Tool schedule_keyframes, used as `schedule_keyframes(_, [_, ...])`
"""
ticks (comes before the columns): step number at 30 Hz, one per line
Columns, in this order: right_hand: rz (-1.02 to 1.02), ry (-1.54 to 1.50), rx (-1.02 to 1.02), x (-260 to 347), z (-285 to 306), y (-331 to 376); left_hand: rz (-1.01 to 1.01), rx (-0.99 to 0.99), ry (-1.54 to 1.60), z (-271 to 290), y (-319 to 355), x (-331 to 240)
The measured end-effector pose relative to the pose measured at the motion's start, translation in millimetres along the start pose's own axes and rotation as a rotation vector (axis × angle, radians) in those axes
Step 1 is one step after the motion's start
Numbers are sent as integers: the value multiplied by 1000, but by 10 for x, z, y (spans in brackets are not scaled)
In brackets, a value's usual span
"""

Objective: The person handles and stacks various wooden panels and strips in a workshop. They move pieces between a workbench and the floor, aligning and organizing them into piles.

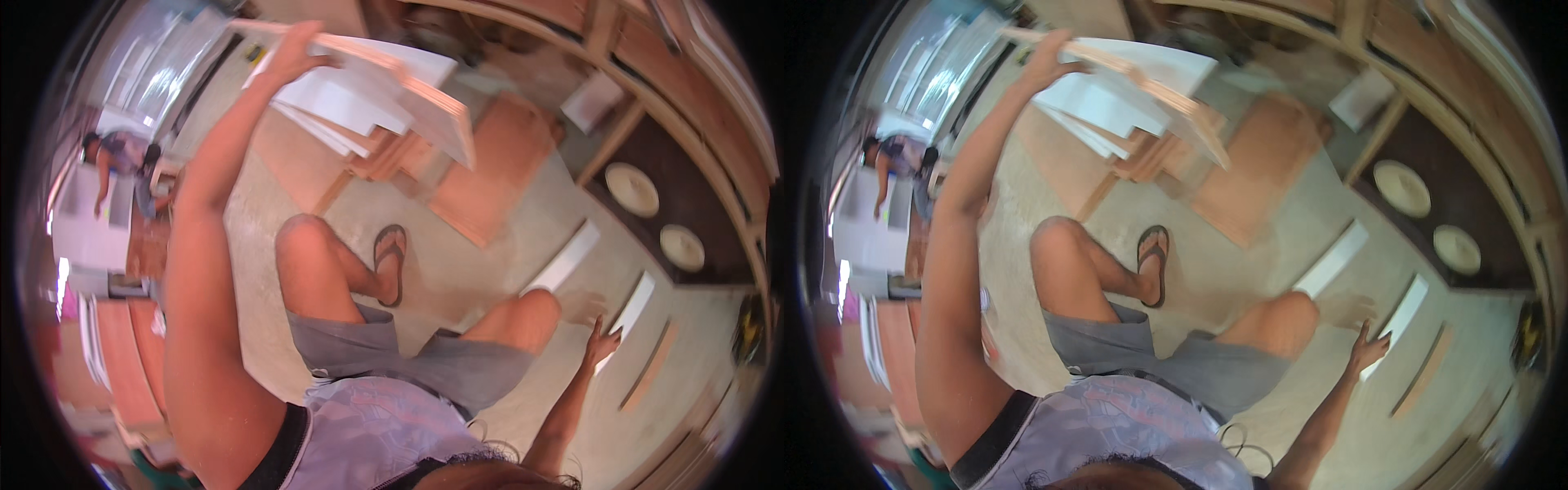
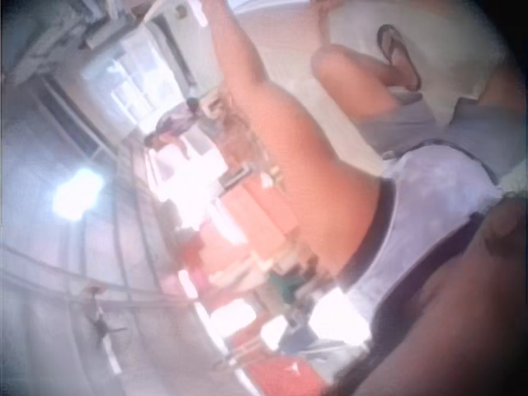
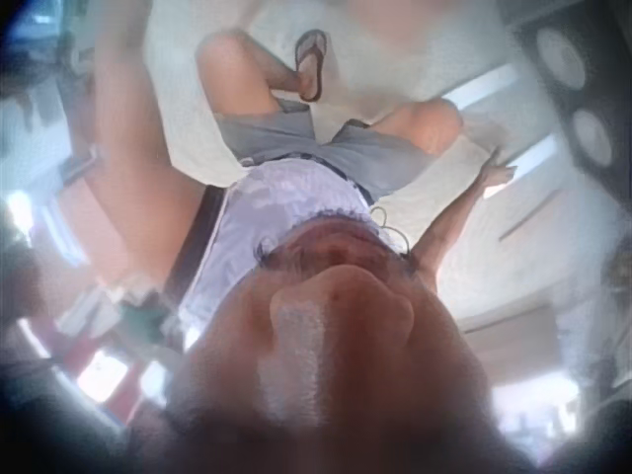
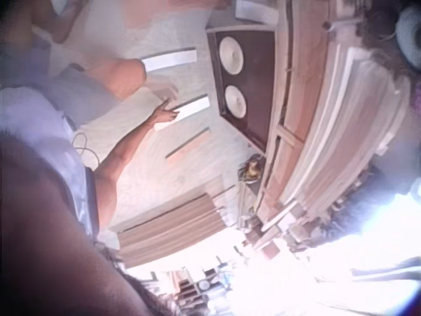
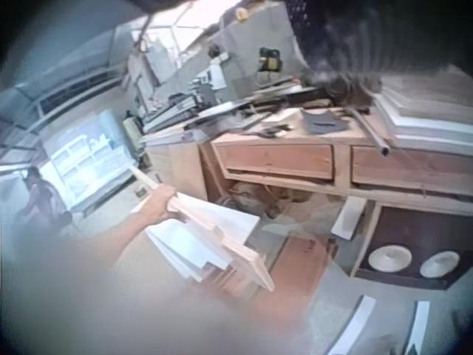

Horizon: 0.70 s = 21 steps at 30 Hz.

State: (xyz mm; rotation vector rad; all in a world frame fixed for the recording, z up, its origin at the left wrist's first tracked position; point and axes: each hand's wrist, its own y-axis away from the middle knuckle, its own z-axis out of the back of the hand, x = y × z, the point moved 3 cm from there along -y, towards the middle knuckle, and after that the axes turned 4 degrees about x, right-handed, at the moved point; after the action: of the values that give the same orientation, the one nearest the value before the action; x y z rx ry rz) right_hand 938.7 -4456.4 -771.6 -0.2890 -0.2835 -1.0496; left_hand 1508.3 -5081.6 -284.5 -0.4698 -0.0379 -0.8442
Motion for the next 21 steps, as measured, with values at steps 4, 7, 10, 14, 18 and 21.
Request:
schedule_keyframes(4, [172, -812, 257, 2404, 643, -385, 7, 59, -13, 73, -108, -219])
schedule_keyframes(7, [587, -1064, 458, 4338, 1161, -53, -39, -10, -4, 30, 3, -209])
schedule_keyframes(10, [694, -1261, 403, 5501, 1398, 207, 45, 60, 75, 108, -93, -340])
schedule_keyframes(14, [538, -1429, 434, 6029, 1135, 448, 76, -177, 60, 130, 112, -326])
schedule_keyframes(18, [522, -1413, 364, 5756, 964, 363, 302, -263, 125, 71, 362, -394])
schedule_keyframes(21, [515, -1414, 357, 5218, 1104, 103, 526, -374, 294, -44, 863, -66])
